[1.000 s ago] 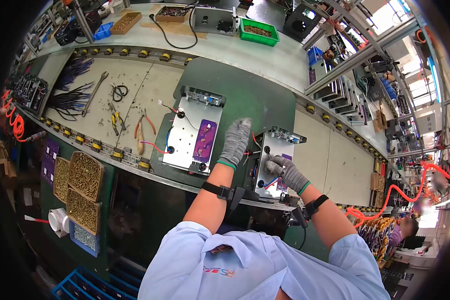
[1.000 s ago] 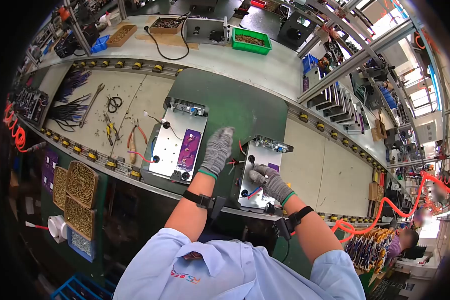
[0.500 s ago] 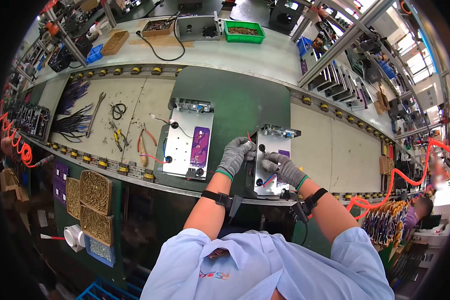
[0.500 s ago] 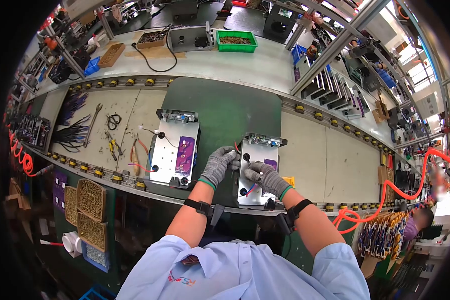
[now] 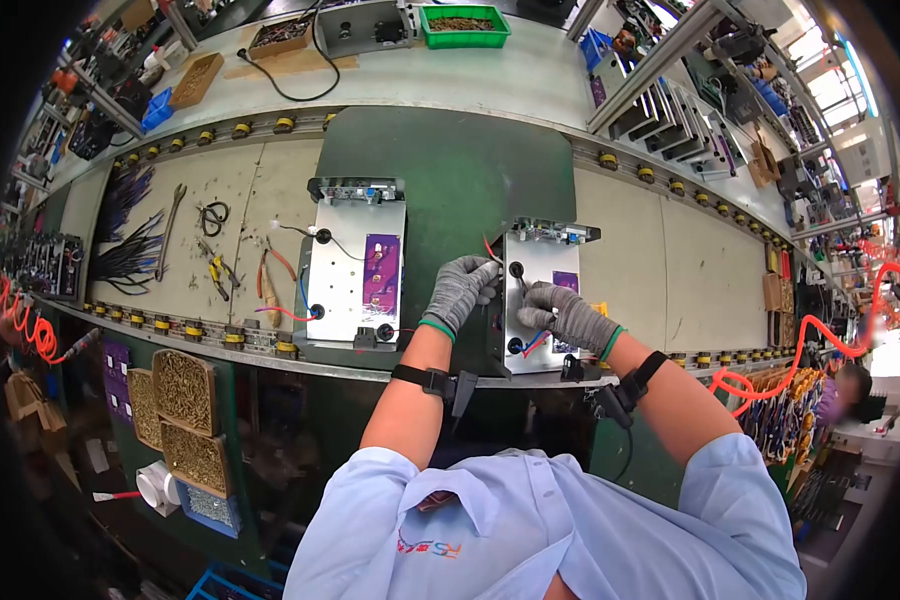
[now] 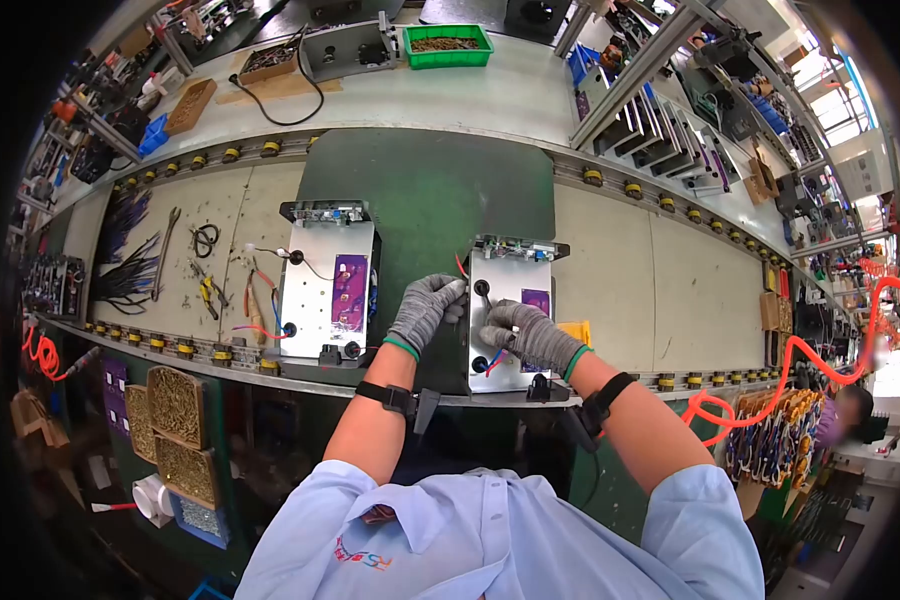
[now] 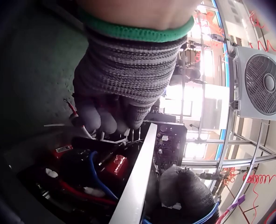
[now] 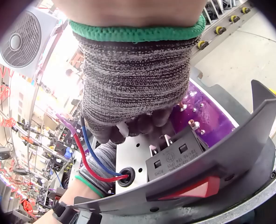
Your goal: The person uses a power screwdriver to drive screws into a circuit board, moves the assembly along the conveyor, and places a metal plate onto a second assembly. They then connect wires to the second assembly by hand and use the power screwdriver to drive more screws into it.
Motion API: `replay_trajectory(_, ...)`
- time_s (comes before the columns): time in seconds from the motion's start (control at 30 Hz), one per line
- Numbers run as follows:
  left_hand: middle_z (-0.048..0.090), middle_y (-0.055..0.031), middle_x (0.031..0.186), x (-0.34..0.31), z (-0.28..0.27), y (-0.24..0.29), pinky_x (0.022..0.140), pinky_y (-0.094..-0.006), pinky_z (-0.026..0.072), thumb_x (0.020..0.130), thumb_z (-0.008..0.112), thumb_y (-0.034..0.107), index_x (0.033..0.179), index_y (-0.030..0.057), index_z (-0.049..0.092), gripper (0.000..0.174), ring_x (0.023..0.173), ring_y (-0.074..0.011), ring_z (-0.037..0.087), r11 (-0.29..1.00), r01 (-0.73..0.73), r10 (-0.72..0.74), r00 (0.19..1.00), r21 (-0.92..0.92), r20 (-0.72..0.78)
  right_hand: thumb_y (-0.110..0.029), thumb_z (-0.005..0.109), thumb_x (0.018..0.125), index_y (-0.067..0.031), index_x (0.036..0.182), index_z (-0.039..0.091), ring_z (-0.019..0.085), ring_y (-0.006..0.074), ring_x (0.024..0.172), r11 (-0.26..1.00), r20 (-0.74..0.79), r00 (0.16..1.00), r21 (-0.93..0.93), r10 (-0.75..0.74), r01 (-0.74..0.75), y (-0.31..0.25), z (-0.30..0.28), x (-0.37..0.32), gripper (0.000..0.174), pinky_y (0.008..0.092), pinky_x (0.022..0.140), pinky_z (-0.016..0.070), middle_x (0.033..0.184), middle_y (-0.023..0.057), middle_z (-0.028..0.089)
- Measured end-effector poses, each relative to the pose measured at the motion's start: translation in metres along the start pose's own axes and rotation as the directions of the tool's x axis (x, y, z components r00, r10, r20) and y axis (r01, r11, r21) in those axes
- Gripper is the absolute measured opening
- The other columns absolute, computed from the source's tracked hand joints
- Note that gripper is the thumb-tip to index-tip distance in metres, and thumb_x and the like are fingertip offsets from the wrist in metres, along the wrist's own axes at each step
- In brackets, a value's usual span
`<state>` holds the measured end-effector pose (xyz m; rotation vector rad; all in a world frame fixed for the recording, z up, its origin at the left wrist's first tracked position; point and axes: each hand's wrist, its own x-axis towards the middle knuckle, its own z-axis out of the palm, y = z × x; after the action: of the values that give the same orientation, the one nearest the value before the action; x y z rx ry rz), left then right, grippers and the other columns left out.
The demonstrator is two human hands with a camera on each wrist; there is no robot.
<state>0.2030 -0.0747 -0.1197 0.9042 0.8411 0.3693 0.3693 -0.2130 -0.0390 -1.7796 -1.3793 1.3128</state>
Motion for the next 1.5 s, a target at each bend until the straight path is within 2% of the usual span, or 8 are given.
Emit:
replay_trajectory(0.1,0.066,-0.0008,0.079,0.001,0.004,0.004,0.057,-0.0216,0.0505,0.096,0.069,0.023,0.099,0.0043,0.068,0.019,0.062,-0.0069,0.059,0.987,0.043,-0.044,0.999,0.153,0.006,-0.024,0.072,0.091,-0.0011,0.095,0.066,0.058,0.0218,0.083,1.0,-0.011,1.0,-0.02,-0.022,0.021,0.0,0.001,0.0,0.024,0.0371,0.081,0.0492,0.089,0.0097,0.061)
replay_trajectory(0.23,0.063,-0.0001,0.077,0.008,0.003,0.002,0.053,-0.0231,0.0468,0.098,0.065,0.018,0.104,0.0029,0.066,0.016,0.061,-0.0077,0.056,0.998,0.067,-0.068,0.994,0.012,0.08,-0.026,0.07,0.091,-0.0004,0.097,0.067,0.06,0.0247,0.087,0.999,0.0,0.999,-0.032,-0.038,0.038,-0.003,0.001,0.0,0.026,0.0376,0.082,0.0487,0.09,0.0105,0.06)
replay_trajectory(0.33,0.063,-0.0026,0.082,0.013,0.0,-0.003,0.052,-0.0236,0.0461,0.097,0.061,0.007,0.115,-0.0014,0.061,0.02,0.064,-0.0124,0.057,0.939,0.143,-0.091,0.981,-0.314,0.173,-0.026,0.07,0.09,-0.0005,0.098,0.068,0.062,0.0256,0.091,0.996,-0.003,0.999,-0.081,-0.047,0.046,-0.004,0.0,0.0,0.027,0.0378,0.084,0.0491,0.094,0.0115,0.062)
replay_trajectory(0.77,0.06,0.0001,0.073,0.01,0.009,0.006,0.047,-0.0215,0.0412,0.098,0.064,0.021,0.105,0.001,0.065,0.021,0.055,-0.0077,0.05,0.984,0.028,-0.037,0.998,0.178,0.043,-0.026,0.07,0.09,-0.0016,0.099,0.068,0.064,0.0276,0.093,0.993,-0.039,0.996,-0.09,-0.082,0.079,-0.005,0.001,-0.001,0.026,0.038,0.086,0.0495,0.098,0.0116,0.064)
replay_trajectory(0.97,0.053,-0.0002,0.064,0.015,0.007,0.0,0.044,-0.025,0.0359,0.1,0.06,0.027,0.092,0.0053,0.063,0.023,0.048,-0.0104,0.045,0.977,0.173,-0.145,0.967,-0.124,0.209,-0.026,0.068,0.09,-0.0031,0.1,0.069,0.064,0.0288,0.095,0.992,-0.011,0.998,-0.115,-0.058,0.056,0.0,0.003,0.001,0.025,0.0387,0.086,0.0496,0.1,0.012,0.064)
replay_trajectory(1.1,0.056,0.0,0.07,0.008,0.004,-0.001,0.046,-0.0243,0.0391,0.098,0.063,0.031,0.099,0.0051,0.065,0.026,0.053,-0.0106,0.048,0.948,0.195,-0.144,0.968,-0.252,0.207,-0.028,0.069,0.09,-0.0037,0.1,0.069,0.064,0.0291,0.094,0.988,-0.028,0.996,-0.135,-0.083,0.078,-0.003,0.001,0.0,0.026,0.0392,0.085,0.05,0.099,0.012,0.064)
replay_trajectory(1.37,0.06,0.0019,0.072,0.001,0.016,0.029,0.052,-0.0235,0.0408,0.08,0.075,0.023,0.1,0.0021,0.07,0.03,0.056,-0.0082,0.051,0.919,-0.093,0.02,0.982,0.384,0.19,-0.026,0.07,0.089,-0.0044,0.102,0.07,0.064,0.0277,0.093,0.985,-0.016,0.994,-0.134,-0.109,0.106,-0.003,0.002,0.002,0.025,0.0377,0.086,0.0504,0.098,0.0114,0.064)
replay_trajectory(1.5,0.059,0.0029,0.07,0.01,0.009,0.025,0.053,-0.0233,0.041,0.077,0.076,0.019,0.093,0.0048,0.07,0.023,0.055,-0.0079,0.051,0.97,-0.014,-0.053,0.961,0.241,0.271,-0.022,0.069,0.088,-0.004,0.102,0.07,0.064,0.0278,0.092,0.98,-0.03,0.992,-0.158,-0.125,0.119,-0.004,0.004,0.0,0.023,0.0377,0.085,0.0507,0.097,0.0117,0.064)
